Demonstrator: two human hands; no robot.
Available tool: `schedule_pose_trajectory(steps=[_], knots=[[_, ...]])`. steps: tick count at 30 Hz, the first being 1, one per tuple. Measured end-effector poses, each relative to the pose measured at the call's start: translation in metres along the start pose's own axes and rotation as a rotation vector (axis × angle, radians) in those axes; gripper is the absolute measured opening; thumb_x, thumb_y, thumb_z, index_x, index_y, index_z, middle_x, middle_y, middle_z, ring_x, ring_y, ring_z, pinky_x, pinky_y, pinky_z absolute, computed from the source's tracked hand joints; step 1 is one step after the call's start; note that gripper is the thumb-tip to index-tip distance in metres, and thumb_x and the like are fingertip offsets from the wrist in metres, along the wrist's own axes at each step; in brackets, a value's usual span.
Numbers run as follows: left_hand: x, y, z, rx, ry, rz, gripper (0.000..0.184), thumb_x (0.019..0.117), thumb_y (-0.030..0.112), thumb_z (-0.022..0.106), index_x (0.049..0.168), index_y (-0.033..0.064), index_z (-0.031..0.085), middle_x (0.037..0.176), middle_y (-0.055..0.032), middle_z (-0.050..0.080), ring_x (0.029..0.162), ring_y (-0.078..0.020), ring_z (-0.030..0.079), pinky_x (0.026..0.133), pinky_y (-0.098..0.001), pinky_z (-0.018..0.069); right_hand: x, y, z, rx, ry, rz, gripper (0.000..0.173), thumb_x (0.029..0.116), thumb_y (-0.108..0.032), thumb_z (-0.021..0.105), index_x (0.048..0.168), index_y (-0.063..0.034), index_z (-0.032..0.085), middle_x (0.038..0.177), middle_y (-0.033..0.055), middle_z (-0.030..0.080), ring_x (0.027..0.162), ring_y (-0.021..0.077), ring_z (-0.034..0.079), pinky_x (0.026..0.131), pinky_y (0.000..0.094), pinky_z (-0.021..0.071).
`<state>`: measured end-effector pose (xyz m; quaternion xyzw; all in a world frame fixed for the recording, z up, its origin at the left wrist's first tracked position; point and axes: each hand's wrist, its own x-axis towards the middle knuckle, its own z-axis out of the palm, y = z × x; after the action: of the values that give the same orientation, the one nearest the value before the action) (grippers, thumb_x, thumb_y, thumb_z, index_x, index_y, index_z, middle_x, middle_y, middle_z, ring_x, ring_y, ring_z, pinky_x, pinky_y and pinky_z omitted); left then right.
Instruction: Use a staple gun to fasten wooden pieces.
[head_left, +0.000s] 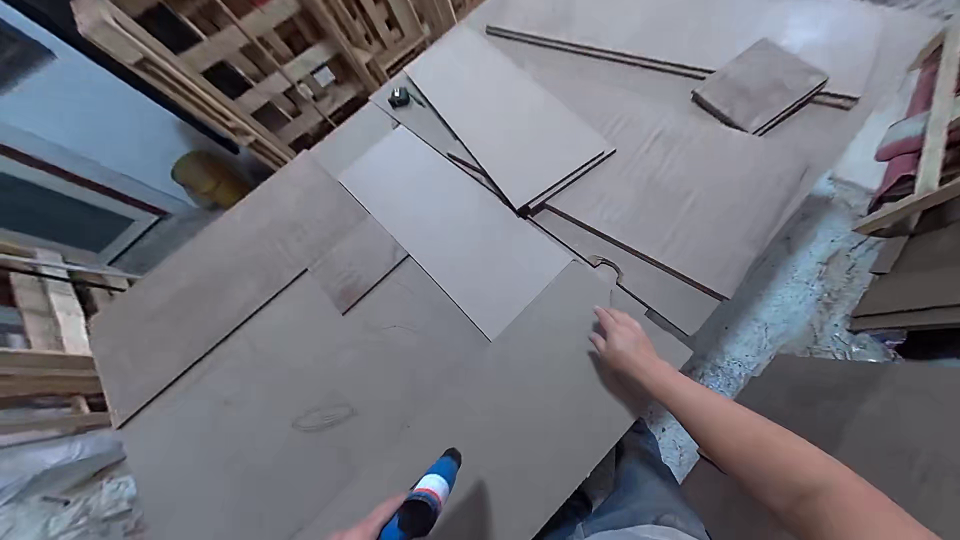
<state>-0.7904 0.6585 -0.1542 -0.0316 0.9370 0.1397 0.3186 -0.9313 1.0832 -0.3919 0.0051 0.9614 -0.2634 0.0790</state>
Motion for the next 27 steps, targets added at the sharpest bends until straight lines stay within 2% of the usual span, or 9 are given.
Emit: schedule_pose_trajectory(steps=[3, 5, 7, 9, 14, 17, 22, 27], knots=[[0.059, 0.046, 0.002, 0.037, 0.105, -0.018, 0.040, 0.0857, 0.038, 0.079, 0.116, 0.0128, 0.076, 0.094, -0.0158, 0.077, 0.088, -0.0356, 0.075, 0.081, -0.0645, 0.0562, 0.085, 0.001, 0.028, -0.081, 0.051, -0.197, 0.064, 0.1013, -0.042, 0.055, 0.155, -0.0089, 0.044, 0.163, 0.0120, 0.040, 0.152, 0.0310, 0.035, 0.122, 0.0588, 0.0288], [0.102, 0.065, -0.001, 0.079, 0.150, 0.007, 0.036, 0.0829, 0.040, 0.079, 0.108, 0.0139, 0.077, 0.088, -0.0124, 0.076, 0.082, -0.0323, 0.075, 0.076, -0.0627, 0.0571, 0.109, 0.009, 0.050, -0.134, 0.051, -0.278, 0.066, 0.1035, -0.048, 0.047, 0.157, -0.0102, 0.041, 0.168, 0.0085, 0.031, 0.157, 0.0295, 0.024, 0.125, 0.0634, 0.0171], [0.144, 0.077, -0.004, 0.106, 0.168, 0.056, 0.035, 0.0821, 0.042, 0.077, 0.103, 0.0142, 0.077, 0.084, -0.0103, 0.076, 0.079, -0.0301, 0.074, 0.073, -0.0615, 0.0571, 0.116, 0.018, 0.065, -0.165, 0.022, -0.319, 0.066, 0.1060, -0.052, 0.036, 0.159, -0.0131, 0.039, 0.170, 0.0048, 0.028, 0.158, 0.0279, 0.020, 0.125, 0.0653, 0.0115], [0.180, 0.082, -0.009, 0.113, 0.160, 0.073, 0.034, 0.0822, 0.043, 0.076, 0.102, 0.0150, 0.077, 0.082, -0.0096, 0.074, 0.079, -0.0296, 0.073, 0.071, -0.0617, 0.0561, 0.114, 0.021, 0.070, -0.160, -0.018, -0.318, 0.066, 0.1064, -0.053, 0.031, 0.160, -0.0155, 0.038, 0.170, 0.0028, 0.027, 0.159, 0.0269, 0.019, 0.127, 0.0631, 0.0098], [0.247, 0.094, -0.010, 0.049, 0.118, 0.020, 0.029, 0.0878, 0.035, 0.080, 0.098, 0.0092, 0.075, 0.078, -0.0128, 0.072, 0.075, -0.0310, 0.071, 0.070, -0.0614, 0.0551, 0.113, 0.028, 0.066, -0.126, 0.004, -0.320, 0.066, 0.1035, -0.051, 0.040, 0.160, -0.0174, 0.038, 0.171, 0.0025, 0.026, 0.158, 0.0264, 0.020, 0.127, 0.0618, 0.0114], [0.272, 0.078, -0.009, 0.043, 0.114, -0.034, 0.027, 0.0890, 0.036, 0.080, 0.095, 0.0096, 0.075, 0.077, -0.0119, 0.071, 0.072, -0.0295, 0.071, 0.070, -0.0603, 0.0561, 0.116, 0.022, 0.067, -0.130, -0.014, -0.331, 0.066, 0.1036, -0.051, 0.037, 0.160, -0.0174, 0.038, 0.171, 0.0027, 0.025, 0.159, 0.0281, 0.017, 0.126, 0.0639, 0.0102], [0.297, 0.055, -0.004, 0.050, 0.071, -0.027, 0.027, 0.0883, 0.040, 0.080, 0.093, 0.0143, 0.077, 0.079, -0.0080, 0.073, 0.076, -0.0257, 0.072, 0.073, -0.0591, 0.0565, 0.117, 0.022, 0.066, -0.165, -0.035, -0.323, 0.069, 0.1032, -0.054, 0.032, 0.161, -0.0171, 0.036, 0.172, 0.0030, 0.023, 0.159, 0.0282, 0.015, 0.126, 0.0641, 0.0084], [0.297, 0.049, 0.001, 0.084, 0.005, -0.053, 0.029, 0.0883, 0.043, 0.079, 0.090, 0.0143, 0.075, 0.077, -0.0084, 0.071, 0.076, -0.0278, 0.070, 0.072, -0.0596, 0.0549, 0.117, 0.022, 0.065, -0.179, -0.044, -0.318, 0.069, 0.1032, -0.055, 0.031, 0.161, -0.0171, 0.036, 0.171, 0.0030, 0.023, 0.159, 0.0283, 0.016, 0.126, 0.0633, 0.0089]])
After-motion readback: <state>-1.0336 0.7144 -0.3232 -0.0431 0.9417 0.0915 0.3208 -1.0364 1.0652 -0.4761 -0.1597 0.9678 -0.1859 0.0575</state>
